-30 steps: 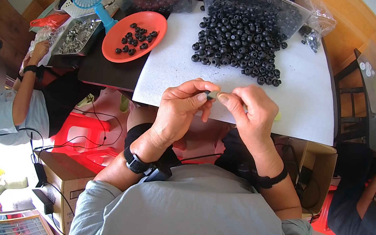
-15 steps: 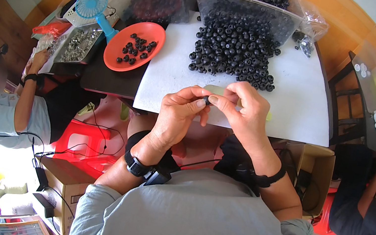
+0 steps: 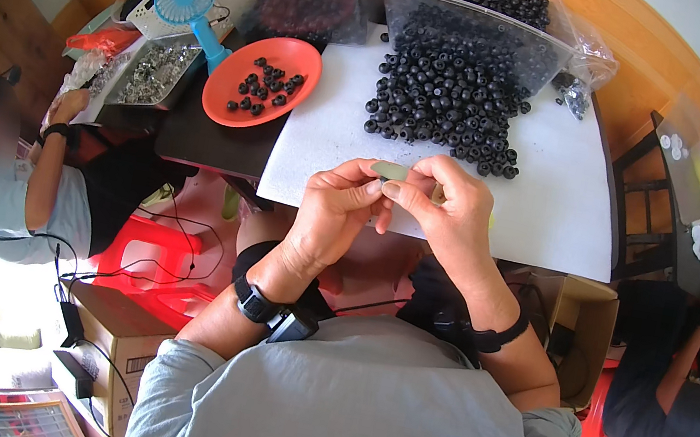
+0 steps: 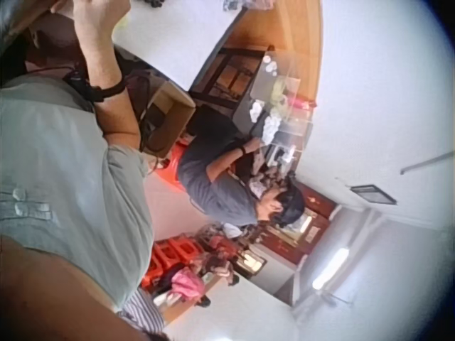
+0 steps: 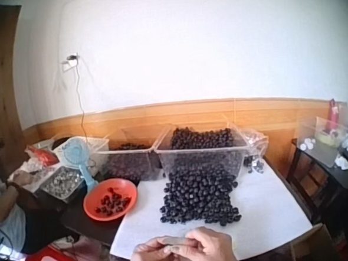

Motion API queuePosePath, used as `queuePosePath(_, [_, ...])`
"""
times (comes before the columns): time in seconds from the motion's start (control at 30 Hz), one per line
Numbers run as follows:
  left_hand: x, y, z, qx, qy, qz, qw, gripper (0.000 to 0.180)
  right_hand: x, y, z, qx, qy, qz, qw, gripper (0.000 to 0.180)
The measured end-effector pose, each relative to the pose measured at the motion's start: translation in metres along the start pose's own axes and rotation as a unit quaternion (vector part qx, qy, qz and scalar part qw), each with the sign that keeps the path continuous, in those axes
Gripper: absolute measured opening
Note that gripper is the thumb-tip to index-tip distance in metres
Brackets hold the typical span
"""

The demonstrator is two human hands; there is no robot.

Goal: Trimming excess material from small black shoe components using a knife.

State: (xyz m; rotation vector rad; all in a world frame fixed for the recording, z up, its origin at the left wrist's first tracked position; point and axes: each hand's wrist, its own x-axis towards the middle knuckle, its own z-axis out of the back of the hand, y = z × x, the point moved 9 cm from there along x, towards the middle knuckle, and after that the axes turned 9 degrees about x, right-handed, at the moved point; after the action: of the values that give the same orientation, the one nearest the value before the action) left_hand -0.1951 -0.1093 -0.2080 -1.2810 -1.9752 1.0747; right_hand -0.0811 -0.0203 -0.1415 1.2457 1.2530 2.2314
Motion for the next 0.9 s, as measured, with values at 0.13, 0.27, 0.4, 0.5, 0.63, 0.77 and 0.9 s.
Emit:
queuePosePath(0.13, [-0.001,0.002,0.001,0.023,0.005,-0.008,1.0,0.01,0.002,-0.003,0.0,0.018,0.005,-0.033,0.999,0.031])
queuePosePath(0.27, [0.0,0.004,0.002,0.014,0.011,-0.006,1.0,0.013,0.001,-0.003,0.0,0.021,0.021,-0.042,0.999,0.027])
queuePosePath(0.4, [0.0,0.001,0.003,-0.024,0.018,-0.012,0.999,0.018,-0.003,-0.004,0.003,0.009,0.018,-0.048,0.999,0.024])
queuePosePath(0.5, [-0.001,0.003,0.001,-0.015,0.017,-0.011,1.0,0.022,-0.004,-0.002,0.005,0.006,0.008,-0.023,1.0,0.023])
queuePosePath(0.63, [-0.002,0.005,0.0,0.009,0.008,-0.016,1.0,0.019,-0.006,0.0,0.007,0.02,-0.007,0.0,1.0,0.023])
queuePosePath(0.77, [-0.003,0.008,0.001,0.046,0.024,-0.029,0.998,0.017,-0.004,-0.002,0.007,0.006,-0.004,0.003,1.0,0.026])
queuePosePath(0.9, [-0.001,0.005,-0.003,0.049,0.042,-0.028,0.998,0.018,0.0,0.006,0.01,-0.024,-0.023,0.035,0.999,0.027])
